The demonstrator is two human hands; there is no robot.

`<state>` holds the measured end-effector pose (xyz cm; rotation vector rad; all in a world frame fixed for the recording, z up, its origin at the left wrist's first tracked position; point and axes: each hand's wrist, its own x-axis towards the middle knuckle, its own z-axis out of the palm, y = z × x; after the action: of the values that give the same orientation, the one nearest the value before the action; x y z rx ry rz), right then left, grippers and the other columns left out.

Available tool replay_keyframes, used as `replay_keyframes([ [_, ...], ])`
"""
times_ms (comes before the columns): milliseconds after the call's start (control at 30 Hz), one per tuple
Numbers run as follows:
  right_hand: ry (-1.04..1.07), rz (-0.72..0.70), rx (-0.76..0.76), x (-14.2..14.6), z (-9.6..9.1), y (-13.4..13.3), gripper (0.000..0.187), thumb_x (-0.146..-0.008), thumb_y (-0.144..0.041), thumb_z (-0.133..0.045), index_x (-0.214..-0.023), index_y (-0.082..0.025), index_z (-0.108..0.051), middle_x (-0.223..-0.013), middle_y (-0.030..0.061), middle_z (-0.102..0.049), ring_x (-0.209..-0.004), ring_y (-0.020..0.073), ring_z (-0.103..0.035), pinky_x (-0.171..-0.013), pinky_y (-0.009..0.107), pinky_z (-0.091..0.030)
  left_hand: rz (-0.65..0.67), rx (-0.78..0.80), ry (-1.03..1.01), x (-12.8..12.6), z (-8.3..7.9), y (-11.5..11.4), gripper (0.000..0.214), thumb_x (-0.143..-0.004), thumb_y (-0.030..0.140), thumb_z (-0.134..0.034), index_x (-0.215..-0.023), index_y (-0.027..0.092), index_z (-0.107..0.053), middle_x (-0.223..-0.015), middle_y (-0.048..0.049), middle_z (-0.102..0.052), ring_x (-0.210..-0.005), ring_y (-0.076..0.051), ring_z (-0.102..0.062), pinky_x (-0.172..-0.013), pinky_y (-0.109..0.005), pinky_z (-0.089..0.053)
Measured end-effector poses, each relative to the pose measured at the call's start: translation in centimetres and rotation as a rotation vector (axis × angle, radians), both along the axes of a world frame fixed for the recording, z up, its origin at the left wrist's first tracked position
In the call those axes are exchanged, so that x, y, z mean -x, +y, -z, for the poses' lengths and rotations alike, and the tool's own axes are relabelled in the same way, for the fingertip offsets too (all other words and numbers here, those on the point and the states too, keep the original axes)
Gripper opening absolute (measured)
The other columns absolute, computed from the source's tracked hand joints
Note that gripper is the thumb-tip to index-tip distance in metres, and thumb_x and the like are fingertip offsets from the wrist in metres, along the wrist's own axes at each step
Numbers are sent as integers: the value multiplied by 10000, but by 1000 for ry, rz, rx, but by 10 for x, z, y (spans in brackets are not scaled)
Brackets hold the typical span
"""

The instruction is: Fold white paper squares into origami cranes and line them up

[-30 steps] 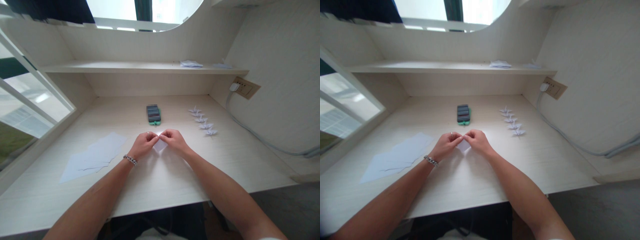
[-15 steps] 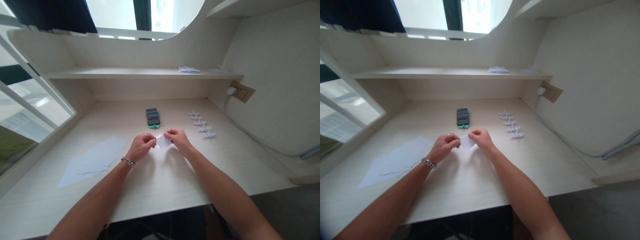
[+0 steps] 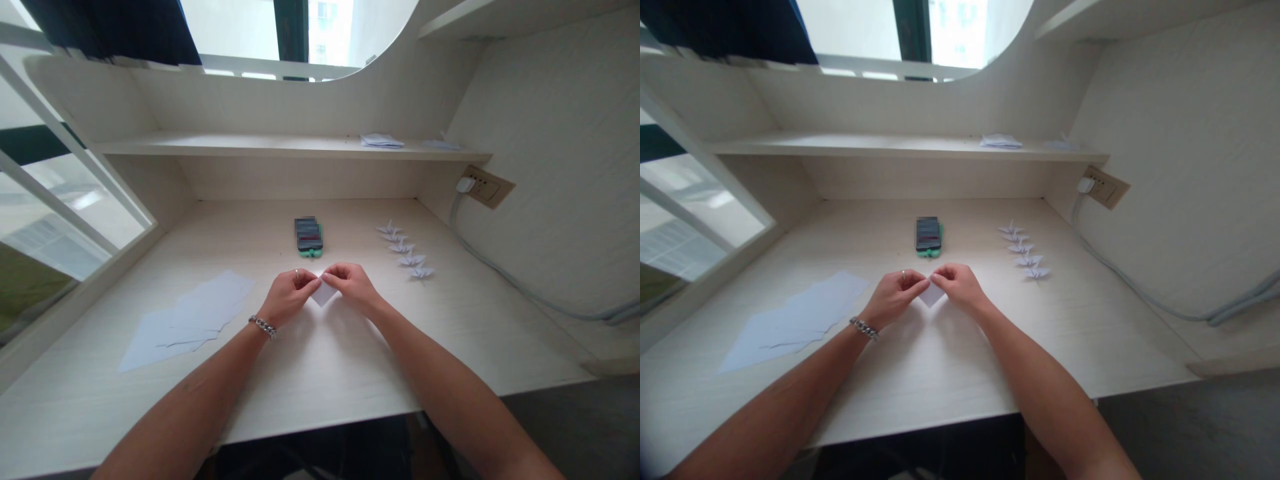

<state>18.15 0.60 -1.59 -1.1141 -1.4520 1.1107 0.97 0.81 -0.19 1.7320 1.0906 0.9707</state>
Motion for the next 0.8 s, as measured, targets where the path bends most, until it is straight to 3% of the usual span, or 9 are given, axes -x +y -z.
replay_keyframes([
  [433, -17, -1, -20, 3, 0, -2, 136, -726, -294, -615, -699, -163, -641, -651, -13, -607, -615, 125, -531, -591, 243, -397, -56, 58, -143, -3, 5, 2, 287, -720, 434, -703, -739, 149, -674, -678, -34, -672, -595, -140, -580, -552, -242, -436],
  [800, 95, 24, 88, 2, 1, 0, 97, -676, -254, -621, -681, -157, -625, -611, -1, -615, -585, 122, -557, -603, 259, -446, -372, 134, -363, 9, 5, 19, 411, -594, 485, -785, -768, 130, -672, -662, -28, -662, -583, -133, -565, -534, -244, -419],
])
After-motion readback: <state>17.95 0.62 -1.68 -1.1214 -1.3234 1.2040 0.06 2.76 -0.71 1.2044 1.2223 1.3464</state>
